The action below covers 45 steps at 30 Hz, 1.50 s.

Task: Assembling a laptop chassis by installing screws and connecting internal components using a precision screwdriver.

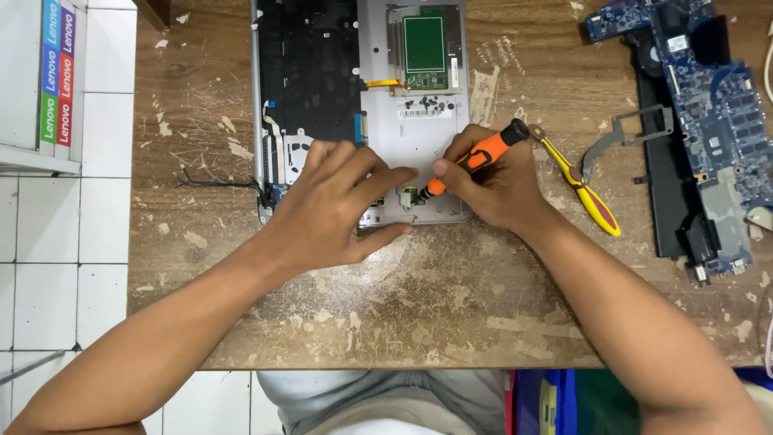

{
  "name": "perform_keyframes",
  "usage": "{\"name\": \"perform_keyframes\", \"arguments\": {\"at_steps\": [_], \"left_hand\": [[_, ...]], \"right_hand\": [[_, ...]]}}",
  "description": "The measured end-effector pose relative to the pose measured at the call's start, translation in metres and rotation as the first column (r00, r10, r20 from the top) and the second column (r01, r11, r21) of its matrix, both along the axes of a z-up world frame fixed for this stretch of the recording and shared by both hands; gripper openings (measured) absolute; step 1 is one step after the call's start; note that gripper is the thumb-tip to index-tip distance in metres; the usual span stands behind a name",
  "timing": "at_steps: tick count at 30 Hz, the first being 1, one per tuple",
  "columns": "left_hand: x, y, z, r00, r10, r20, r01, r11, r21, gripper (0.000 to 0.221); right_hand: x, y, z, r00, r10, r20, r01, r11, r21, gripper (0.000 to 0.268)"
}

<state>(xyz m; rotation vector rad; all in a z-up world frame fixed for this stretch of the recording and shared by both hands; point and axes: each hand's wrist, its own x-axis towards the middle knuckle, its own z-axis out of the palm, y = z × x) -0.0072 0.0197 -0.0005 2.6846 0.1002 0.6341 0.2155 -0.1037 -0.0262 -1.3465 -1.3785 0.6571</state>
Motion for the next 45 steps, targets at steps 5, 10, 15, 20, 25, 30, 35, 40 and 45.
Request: {"name": "perform_keyframes", "arguments": {"at_steps": [5, 10, 15, 20, 25, 30, 35, 40, 45], "left_hand": [[0.001, 0.0, -0.002, 1.0, 0.0, 0.023, 0.0, 1.0, 0.011, 0.055], [0.001, 0.0, -0.001, 0.999, 0.011, 0.036, -0.011, 1.0, 0.005, 0.052], [0.002, -0.001, 0.003, 0.997, -0.009, 0.079, 0.011, 1.0, -0.029, 0.044], [0.002, -0.002, 0.004, 0.993, -0.013, 0.121, 0.019, 0.999, -0.042, 0.039], [0.003, -0.001, 0.001, 0.99, -0.019, 0.139, 0.026, 0.999, -0.044, 0.033], [0.004, -0.001, -0.001, 0.984, -0.047, 0.171, 0.062, 0.995, -0.082, 0.015], [0.001, 0.003, 0.007, 0.984, -0.017, 0.179, 0.028, 0.998, -0.06, 0.013], [0.0, 0.008, 0.006, 0.981, 0.014, 0.192, -0.01, 1.0, -0.018, 0.009], [0.0, 0.008, 0.005, 0.974, 0.059, 0.219, -0.05, 0.998, -0.045, 0.011]], "right_hand": [[0.003, -0.001, -0.001, 0.995, -0.048, -0.082, 0.044, 0.998, -0.052, 0.018], [0.002, 0.001, 0.002, 0.976, -0.021, -0.216, 0.019, 1.0, -0.008, 0.024], [0.001, 0.002, 0.0, 0.949, 0.054, -0.312, -0.044, 0.998, 0.038, 0.026], [0.0, 0.001, 0.004, 0.939, 0.091, -0.332, -0.08, 0.996, 0.047, 0.03], [-0.001, 0.001, 0.002, 0.918, 0.112, -0.38, -0.103, 0.994, 0.046, 0.03], [0.0, 0.002, 0.002, 0.922, 0.058, -0.383, -0.037, 0.997, 0.064, 0.03], [0.002, 0.003, -0.005, 0.907, -0.041, -0.419, 0.06, 0.998, 0.032, 0.033], [0.003, 0.003, -0.008, 0.883, -0.127, -0.451, 0.138, 0.99, -0.01, 0.033], [0.003, 0.005, -0.009, 0.865, -0.209, -0.457, 0.188, 0.978, -0.09, 0.036]]}}
